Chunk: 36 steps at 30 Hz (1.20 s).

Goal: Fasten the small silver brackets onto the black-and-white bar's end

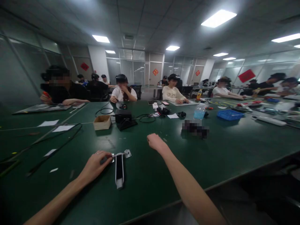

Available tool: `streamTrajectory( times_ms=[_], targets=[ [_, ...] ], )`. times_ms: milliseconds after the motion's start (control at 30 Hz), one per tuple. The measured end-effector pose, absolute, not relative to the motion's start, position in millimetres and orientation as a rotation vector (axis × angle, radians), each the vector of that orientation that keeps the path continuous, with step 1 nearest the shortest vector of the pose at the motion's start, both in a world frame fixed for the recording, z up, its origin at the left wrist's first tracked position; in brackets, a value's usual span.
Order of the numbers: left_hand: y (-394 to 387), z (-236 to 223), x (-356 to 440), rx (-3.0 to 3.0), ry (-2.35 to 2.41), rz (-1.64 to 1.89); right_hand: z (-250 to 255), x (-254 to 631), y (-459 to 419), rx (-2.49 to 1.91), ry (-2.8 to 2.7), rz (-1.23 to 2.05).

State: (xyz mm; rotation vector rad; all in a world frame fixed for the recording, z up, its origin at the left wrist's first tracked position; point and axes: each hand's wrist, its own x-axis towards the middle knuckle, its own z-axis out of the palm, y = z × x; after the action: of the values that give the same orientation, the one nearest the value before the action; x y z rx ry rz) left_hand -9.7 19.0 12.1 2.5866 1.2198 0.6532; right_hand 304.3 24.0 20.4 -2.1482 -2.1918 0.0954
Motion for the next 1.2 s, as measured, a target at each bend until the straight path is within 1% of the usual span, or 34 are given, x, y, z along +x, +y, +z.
streamTrajectory(
  times_ms=[267,400,500,633,733,833,1033,1200],
  targets=[
    [18.8,15.1,-8.6,2.569,1.249,0.675,22.2,300.5,20.3,-2.223,-2.149,0.128],
    [19.7,14.0,-9.8,2.546,1.295,0.783,29.2,288.9,13.7,-2.135,-2.201,0.084],
    [17.2,14.3,-10.5,2.545,1.316,0.939,33.3,270.3,9.2,-1.94,-2.276,0.056],
    [11.8,14.7,-9.1,2.618,1.221,1.085,32.4,240.7,1.3,-1.381,-2.365,0.003],
    [9.8,13.3,-7.0,2.685,1.108,1.102,26.3,221.5,-4.3,-1.084,-2.354,0.106],
    [10.4,9.7,-5.7,2.715,1.032,1.077,18.2,206.1,-8.2,-0.943,-2.226,0.225],
    [13.0,3.2,-6.1,2.701,0.893,1.077,7.9,186.8,-14.5,-0.892,-1.881,0.56],
    [11.9,2.9,-5.3,2.665,0.848,1.117,5.4,182.3,-16.7,-0.876,-1.761,0.691]
  ],
)
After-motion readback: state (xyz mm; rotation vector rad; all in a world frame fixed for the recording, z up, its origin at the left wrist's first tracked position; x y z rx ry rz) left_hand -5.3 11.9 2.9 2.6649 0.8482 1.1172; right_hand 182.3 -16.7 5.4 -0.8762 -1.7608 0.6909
